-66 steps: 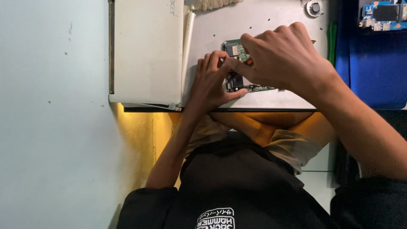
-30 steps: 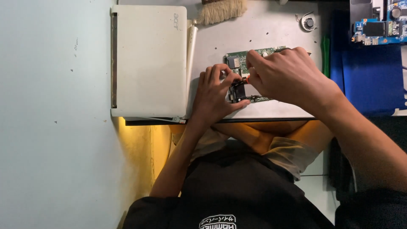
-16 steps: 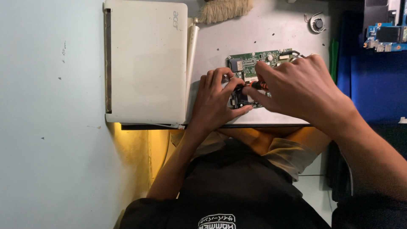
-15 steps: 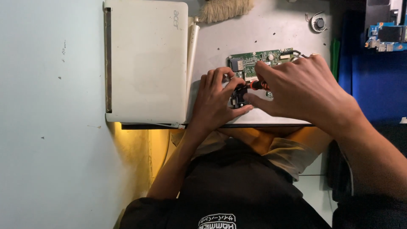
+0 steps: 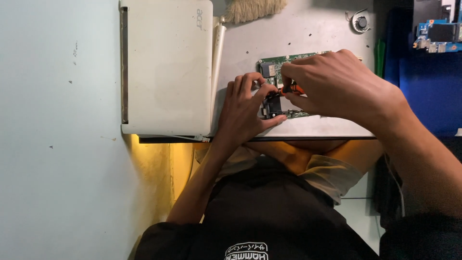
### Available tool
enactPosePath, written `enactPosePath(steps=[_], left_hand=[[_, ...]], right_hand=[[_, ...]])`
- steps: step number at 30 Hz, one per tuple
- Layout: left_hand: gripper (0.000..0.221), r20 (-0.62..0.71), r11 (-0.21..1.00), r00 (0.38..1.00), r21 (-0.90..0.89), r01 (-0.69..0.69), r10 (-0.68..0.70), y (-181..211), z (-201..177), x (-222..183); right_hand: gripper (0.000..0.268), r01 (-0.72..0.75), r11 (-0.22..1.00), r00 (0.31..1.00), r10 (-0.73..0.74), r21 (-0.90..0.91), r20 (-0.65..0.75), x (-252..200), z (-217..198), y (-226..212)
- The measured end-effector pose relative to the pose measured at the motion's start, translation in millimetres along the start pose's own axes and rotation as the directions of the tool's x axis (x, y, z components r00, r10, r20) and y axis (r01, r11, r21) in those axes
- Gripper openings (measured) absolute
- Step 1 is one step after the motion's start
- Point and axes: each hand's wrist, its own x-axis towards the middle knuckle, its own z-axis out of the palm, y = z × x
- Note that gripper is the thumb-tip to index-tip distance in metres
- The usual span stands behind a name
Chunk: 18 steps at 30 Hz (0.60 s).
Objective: Reassembling a laptop motherboard by installing a cooling fan with a screwdriver and cleaning the board with a brush.
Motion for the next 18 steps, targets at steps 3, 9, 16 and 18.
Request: enactPosePath(steps=[3, 9, 16, 18], left_hand=[[0.072, 0.009, 1.000, 1.000, 0.023, -0.004, 0.004, -1, 0, 0], [0.066, 0.012, 0.999, 1.000, -0.031, 0.021, -0.020, 8, -7, 4], [0.063, 0.015, 0.995, 1.000, 0.103, 0.017, -0.018, 11, 2, 11], [0.062, 0.035, 0.987, 0.999, 0.162, 0.021, -0.027, 11, 3, 12]], right_hand=[[0.053, -0.042, 0.999, 0.998, 0.041, -0.007, -0.049, 6, 4, -2], [0.030, 0.158, 0.947, 0.889, -0.014, 0.278, -0.458, -23, 17, 59], [0.026, 0.133, 0.795, 0.681, 0.361, 0.592, -0.638, -12, 128, 100], [0.020, 0.204, 0.704, 0.661, 0.414, 0.680, -0.626, -4, 139, 94]])
